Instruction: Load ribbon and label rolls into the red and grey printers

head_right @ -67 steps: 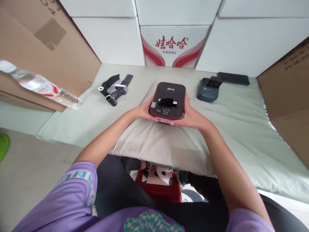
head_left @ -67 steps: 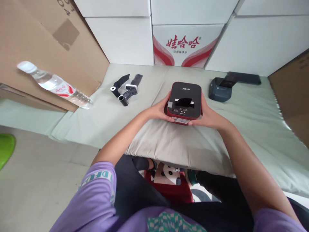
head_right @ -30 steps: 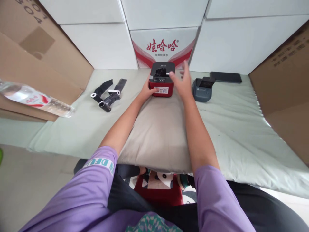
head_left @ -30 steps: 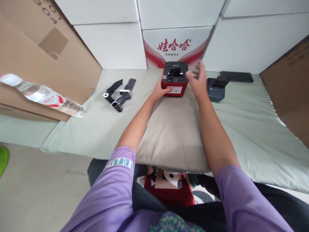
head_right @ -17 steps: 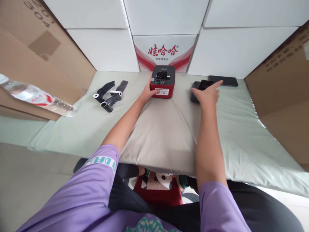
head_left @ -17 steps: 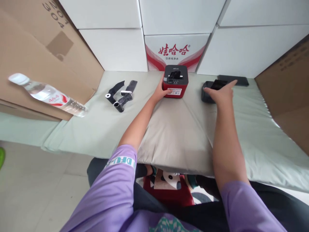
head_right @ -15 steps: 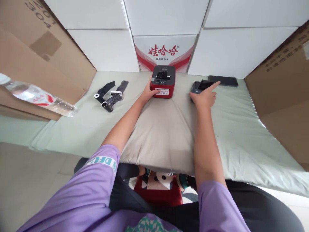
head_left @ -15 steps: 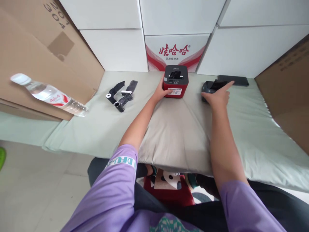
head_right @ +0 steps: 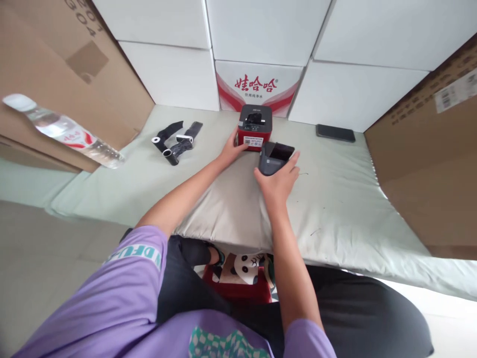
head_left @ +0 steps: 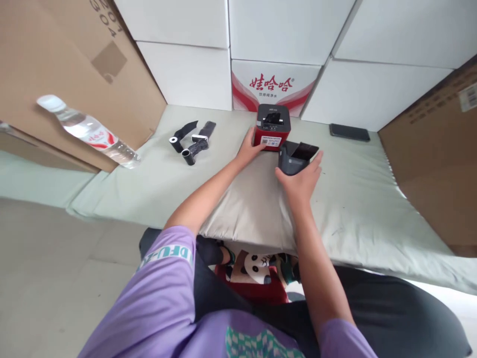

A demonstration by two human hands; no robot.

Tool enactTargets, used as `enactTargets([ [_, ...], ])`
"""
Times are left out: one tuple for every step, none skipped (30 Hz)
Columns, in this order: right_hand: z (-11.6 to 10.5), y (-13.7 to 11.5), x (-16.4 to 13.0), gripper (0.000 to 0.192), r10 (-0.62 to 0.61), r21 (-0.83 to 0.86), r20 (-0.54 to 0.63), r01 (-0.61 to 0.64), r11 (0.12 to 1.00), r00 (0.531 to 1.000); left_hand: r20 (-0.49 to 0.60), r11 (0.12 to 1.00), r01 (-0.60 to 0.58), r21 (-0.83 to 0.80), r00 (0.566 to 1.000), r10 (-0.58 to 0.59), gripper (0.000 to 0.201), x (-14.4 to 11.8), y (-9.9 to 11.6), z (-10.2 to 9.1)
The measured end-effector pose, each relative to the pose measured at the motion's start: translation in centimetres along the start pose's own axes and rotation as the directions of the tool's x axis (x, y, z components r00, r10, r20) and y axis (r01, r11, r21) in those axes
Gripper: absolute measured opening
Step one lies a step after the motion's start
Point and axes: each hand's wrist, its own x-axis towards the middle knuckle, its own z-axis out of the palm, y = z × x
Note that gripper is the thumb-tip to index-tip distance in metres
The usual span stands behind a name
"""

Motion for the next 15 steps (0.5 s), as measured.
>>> enactTargets([
  [0.5, -0.3, -0.9, 0.131, -0.04, 0.008, 0.008, 0.04, 0.999, 0.999, -0.047, 0.998, 0.059, 0.015, 0.997, -0.058, 0.079, -1.7, 0.6, -0.1],
  [1.0, -0.5, -1.7, 0.13, -0.076, 0.01, 0.02, 0.075, 0.997, 0.997, -0.065, 0.994, 0.106, 0.025, 0.992, -0.104, 0.073, -3.5, 1.3, -0.2],
  [1.6, -0.7, -2.3, 0.128, -0.107, 0.007, 0.035, 0.107, 0.994, 0.994, -0.041, 0.991, 0.131, 0.036, 0.991, -0.129, 0.064, -5.2, 2.1, -0.5],
  [2.2, -0.8, -2.8, 0.126, -0.132, 0.001, 0.051, 0.132, 0.991, 0.99, 0.007, 0.989, 0.14, 0.053, 0.99, -0.14, 0.056, -6.7, 2.9, -0.8],
  [2.9, -0.9, -3.1, 0.124, -0.152, -0.008, 0.066, 0.153, 0.988, 0.986, 0.038, 0.986, 0.141, 0.087, 0.989, -0.144, 0.049, -7.9, 3.7, -1.2],
  [3.5, -0.9, -3.3, 0.123, -0.167, -0.018, 0.079, 0.169, 0.985, 0.983, 0.059, 0.981, 0.143, 0.134, 0.987, -0.152, 0.045, -8.7, 4.4, -1.6],
  [4.0, -0.8, -3.5, 0.122, -0.178, -0.027, 0.087, 0.181, 0.983, 0.98, 0.074, 0.973, 0.145, 0.179, 0.984, -0.16, 0.043, -9.2, 5.0, -1.9],
  [4.5, -0.7, -3.5, 0.122, -0.183, -0.037, 0.092, 0.187, 0.982, 0.979, 0.081, 0.965, 0.147, 0.219, 0.982, -0.168, 0.043, -9.4, 5.4, -2.3],
  [4.9, -0.5, -3.6, 0.122, -0.184, -0.047, 0.094, 0.189, 0.981, 0.978, 0.085, 0.958, 0.151, 0.245, 0.981, -0.176, 0.042, -9.4, 5.7, -2.5],
  [5.2, -0.2, -3.6, 0.123, -0.183, -0.056, 0.096, 0.189, 0.98, 0.978, 0.089, 0.954, 0.154, 0.257, 0.979, -0.182, 0.043, -9.3, 5.8, -2.7],
  [5.4, 0.0, -3.6, 0.125, -0.182, -0.063, 0.097, 0.189, 0.98, 0.978, 0.091, 0.953, 0.156, 0.259, 0.979, -0.185, 0.043, -9.1, 5.8, -2.8],
  [5.5, 0.2, -3.6, 0.126, -0.182, -0.067, 0.101, 0.19, 0.98, 0.978, 0.088, 0.954, 0.158, 0.256, 0.979, -0.186, 0.043, -9.0, 5.8, -2.8],
  [5.5, 0.5, -3.6, 0.128, -0.184, -0.068, 0.106, 0.191, 0.979, 0.977, 0.082, 0.954, 0.16, 0.252, 0.979, -0.186, 0.044, -8.9, 5.6, -2.7],
  [5.5, 0.7, -3.5, 0.129, -0.187, -0.065, 0.112, 0.195, 0.979, 0.976, 0.076, 0.955, 0.16, 0.251, 0.98, -0.184, 0.044, -8.9, 5.5, -2.7],
  [5.5, 0.9, -3.4, 0.131, -0.193, -0.058, 0.12, 0.201, 0.978, 0.974, 0.069, 0.955, 0.156, 0.251, 0.982, -0.178, 0.044, -9.0, 5.4, -2.6],
])
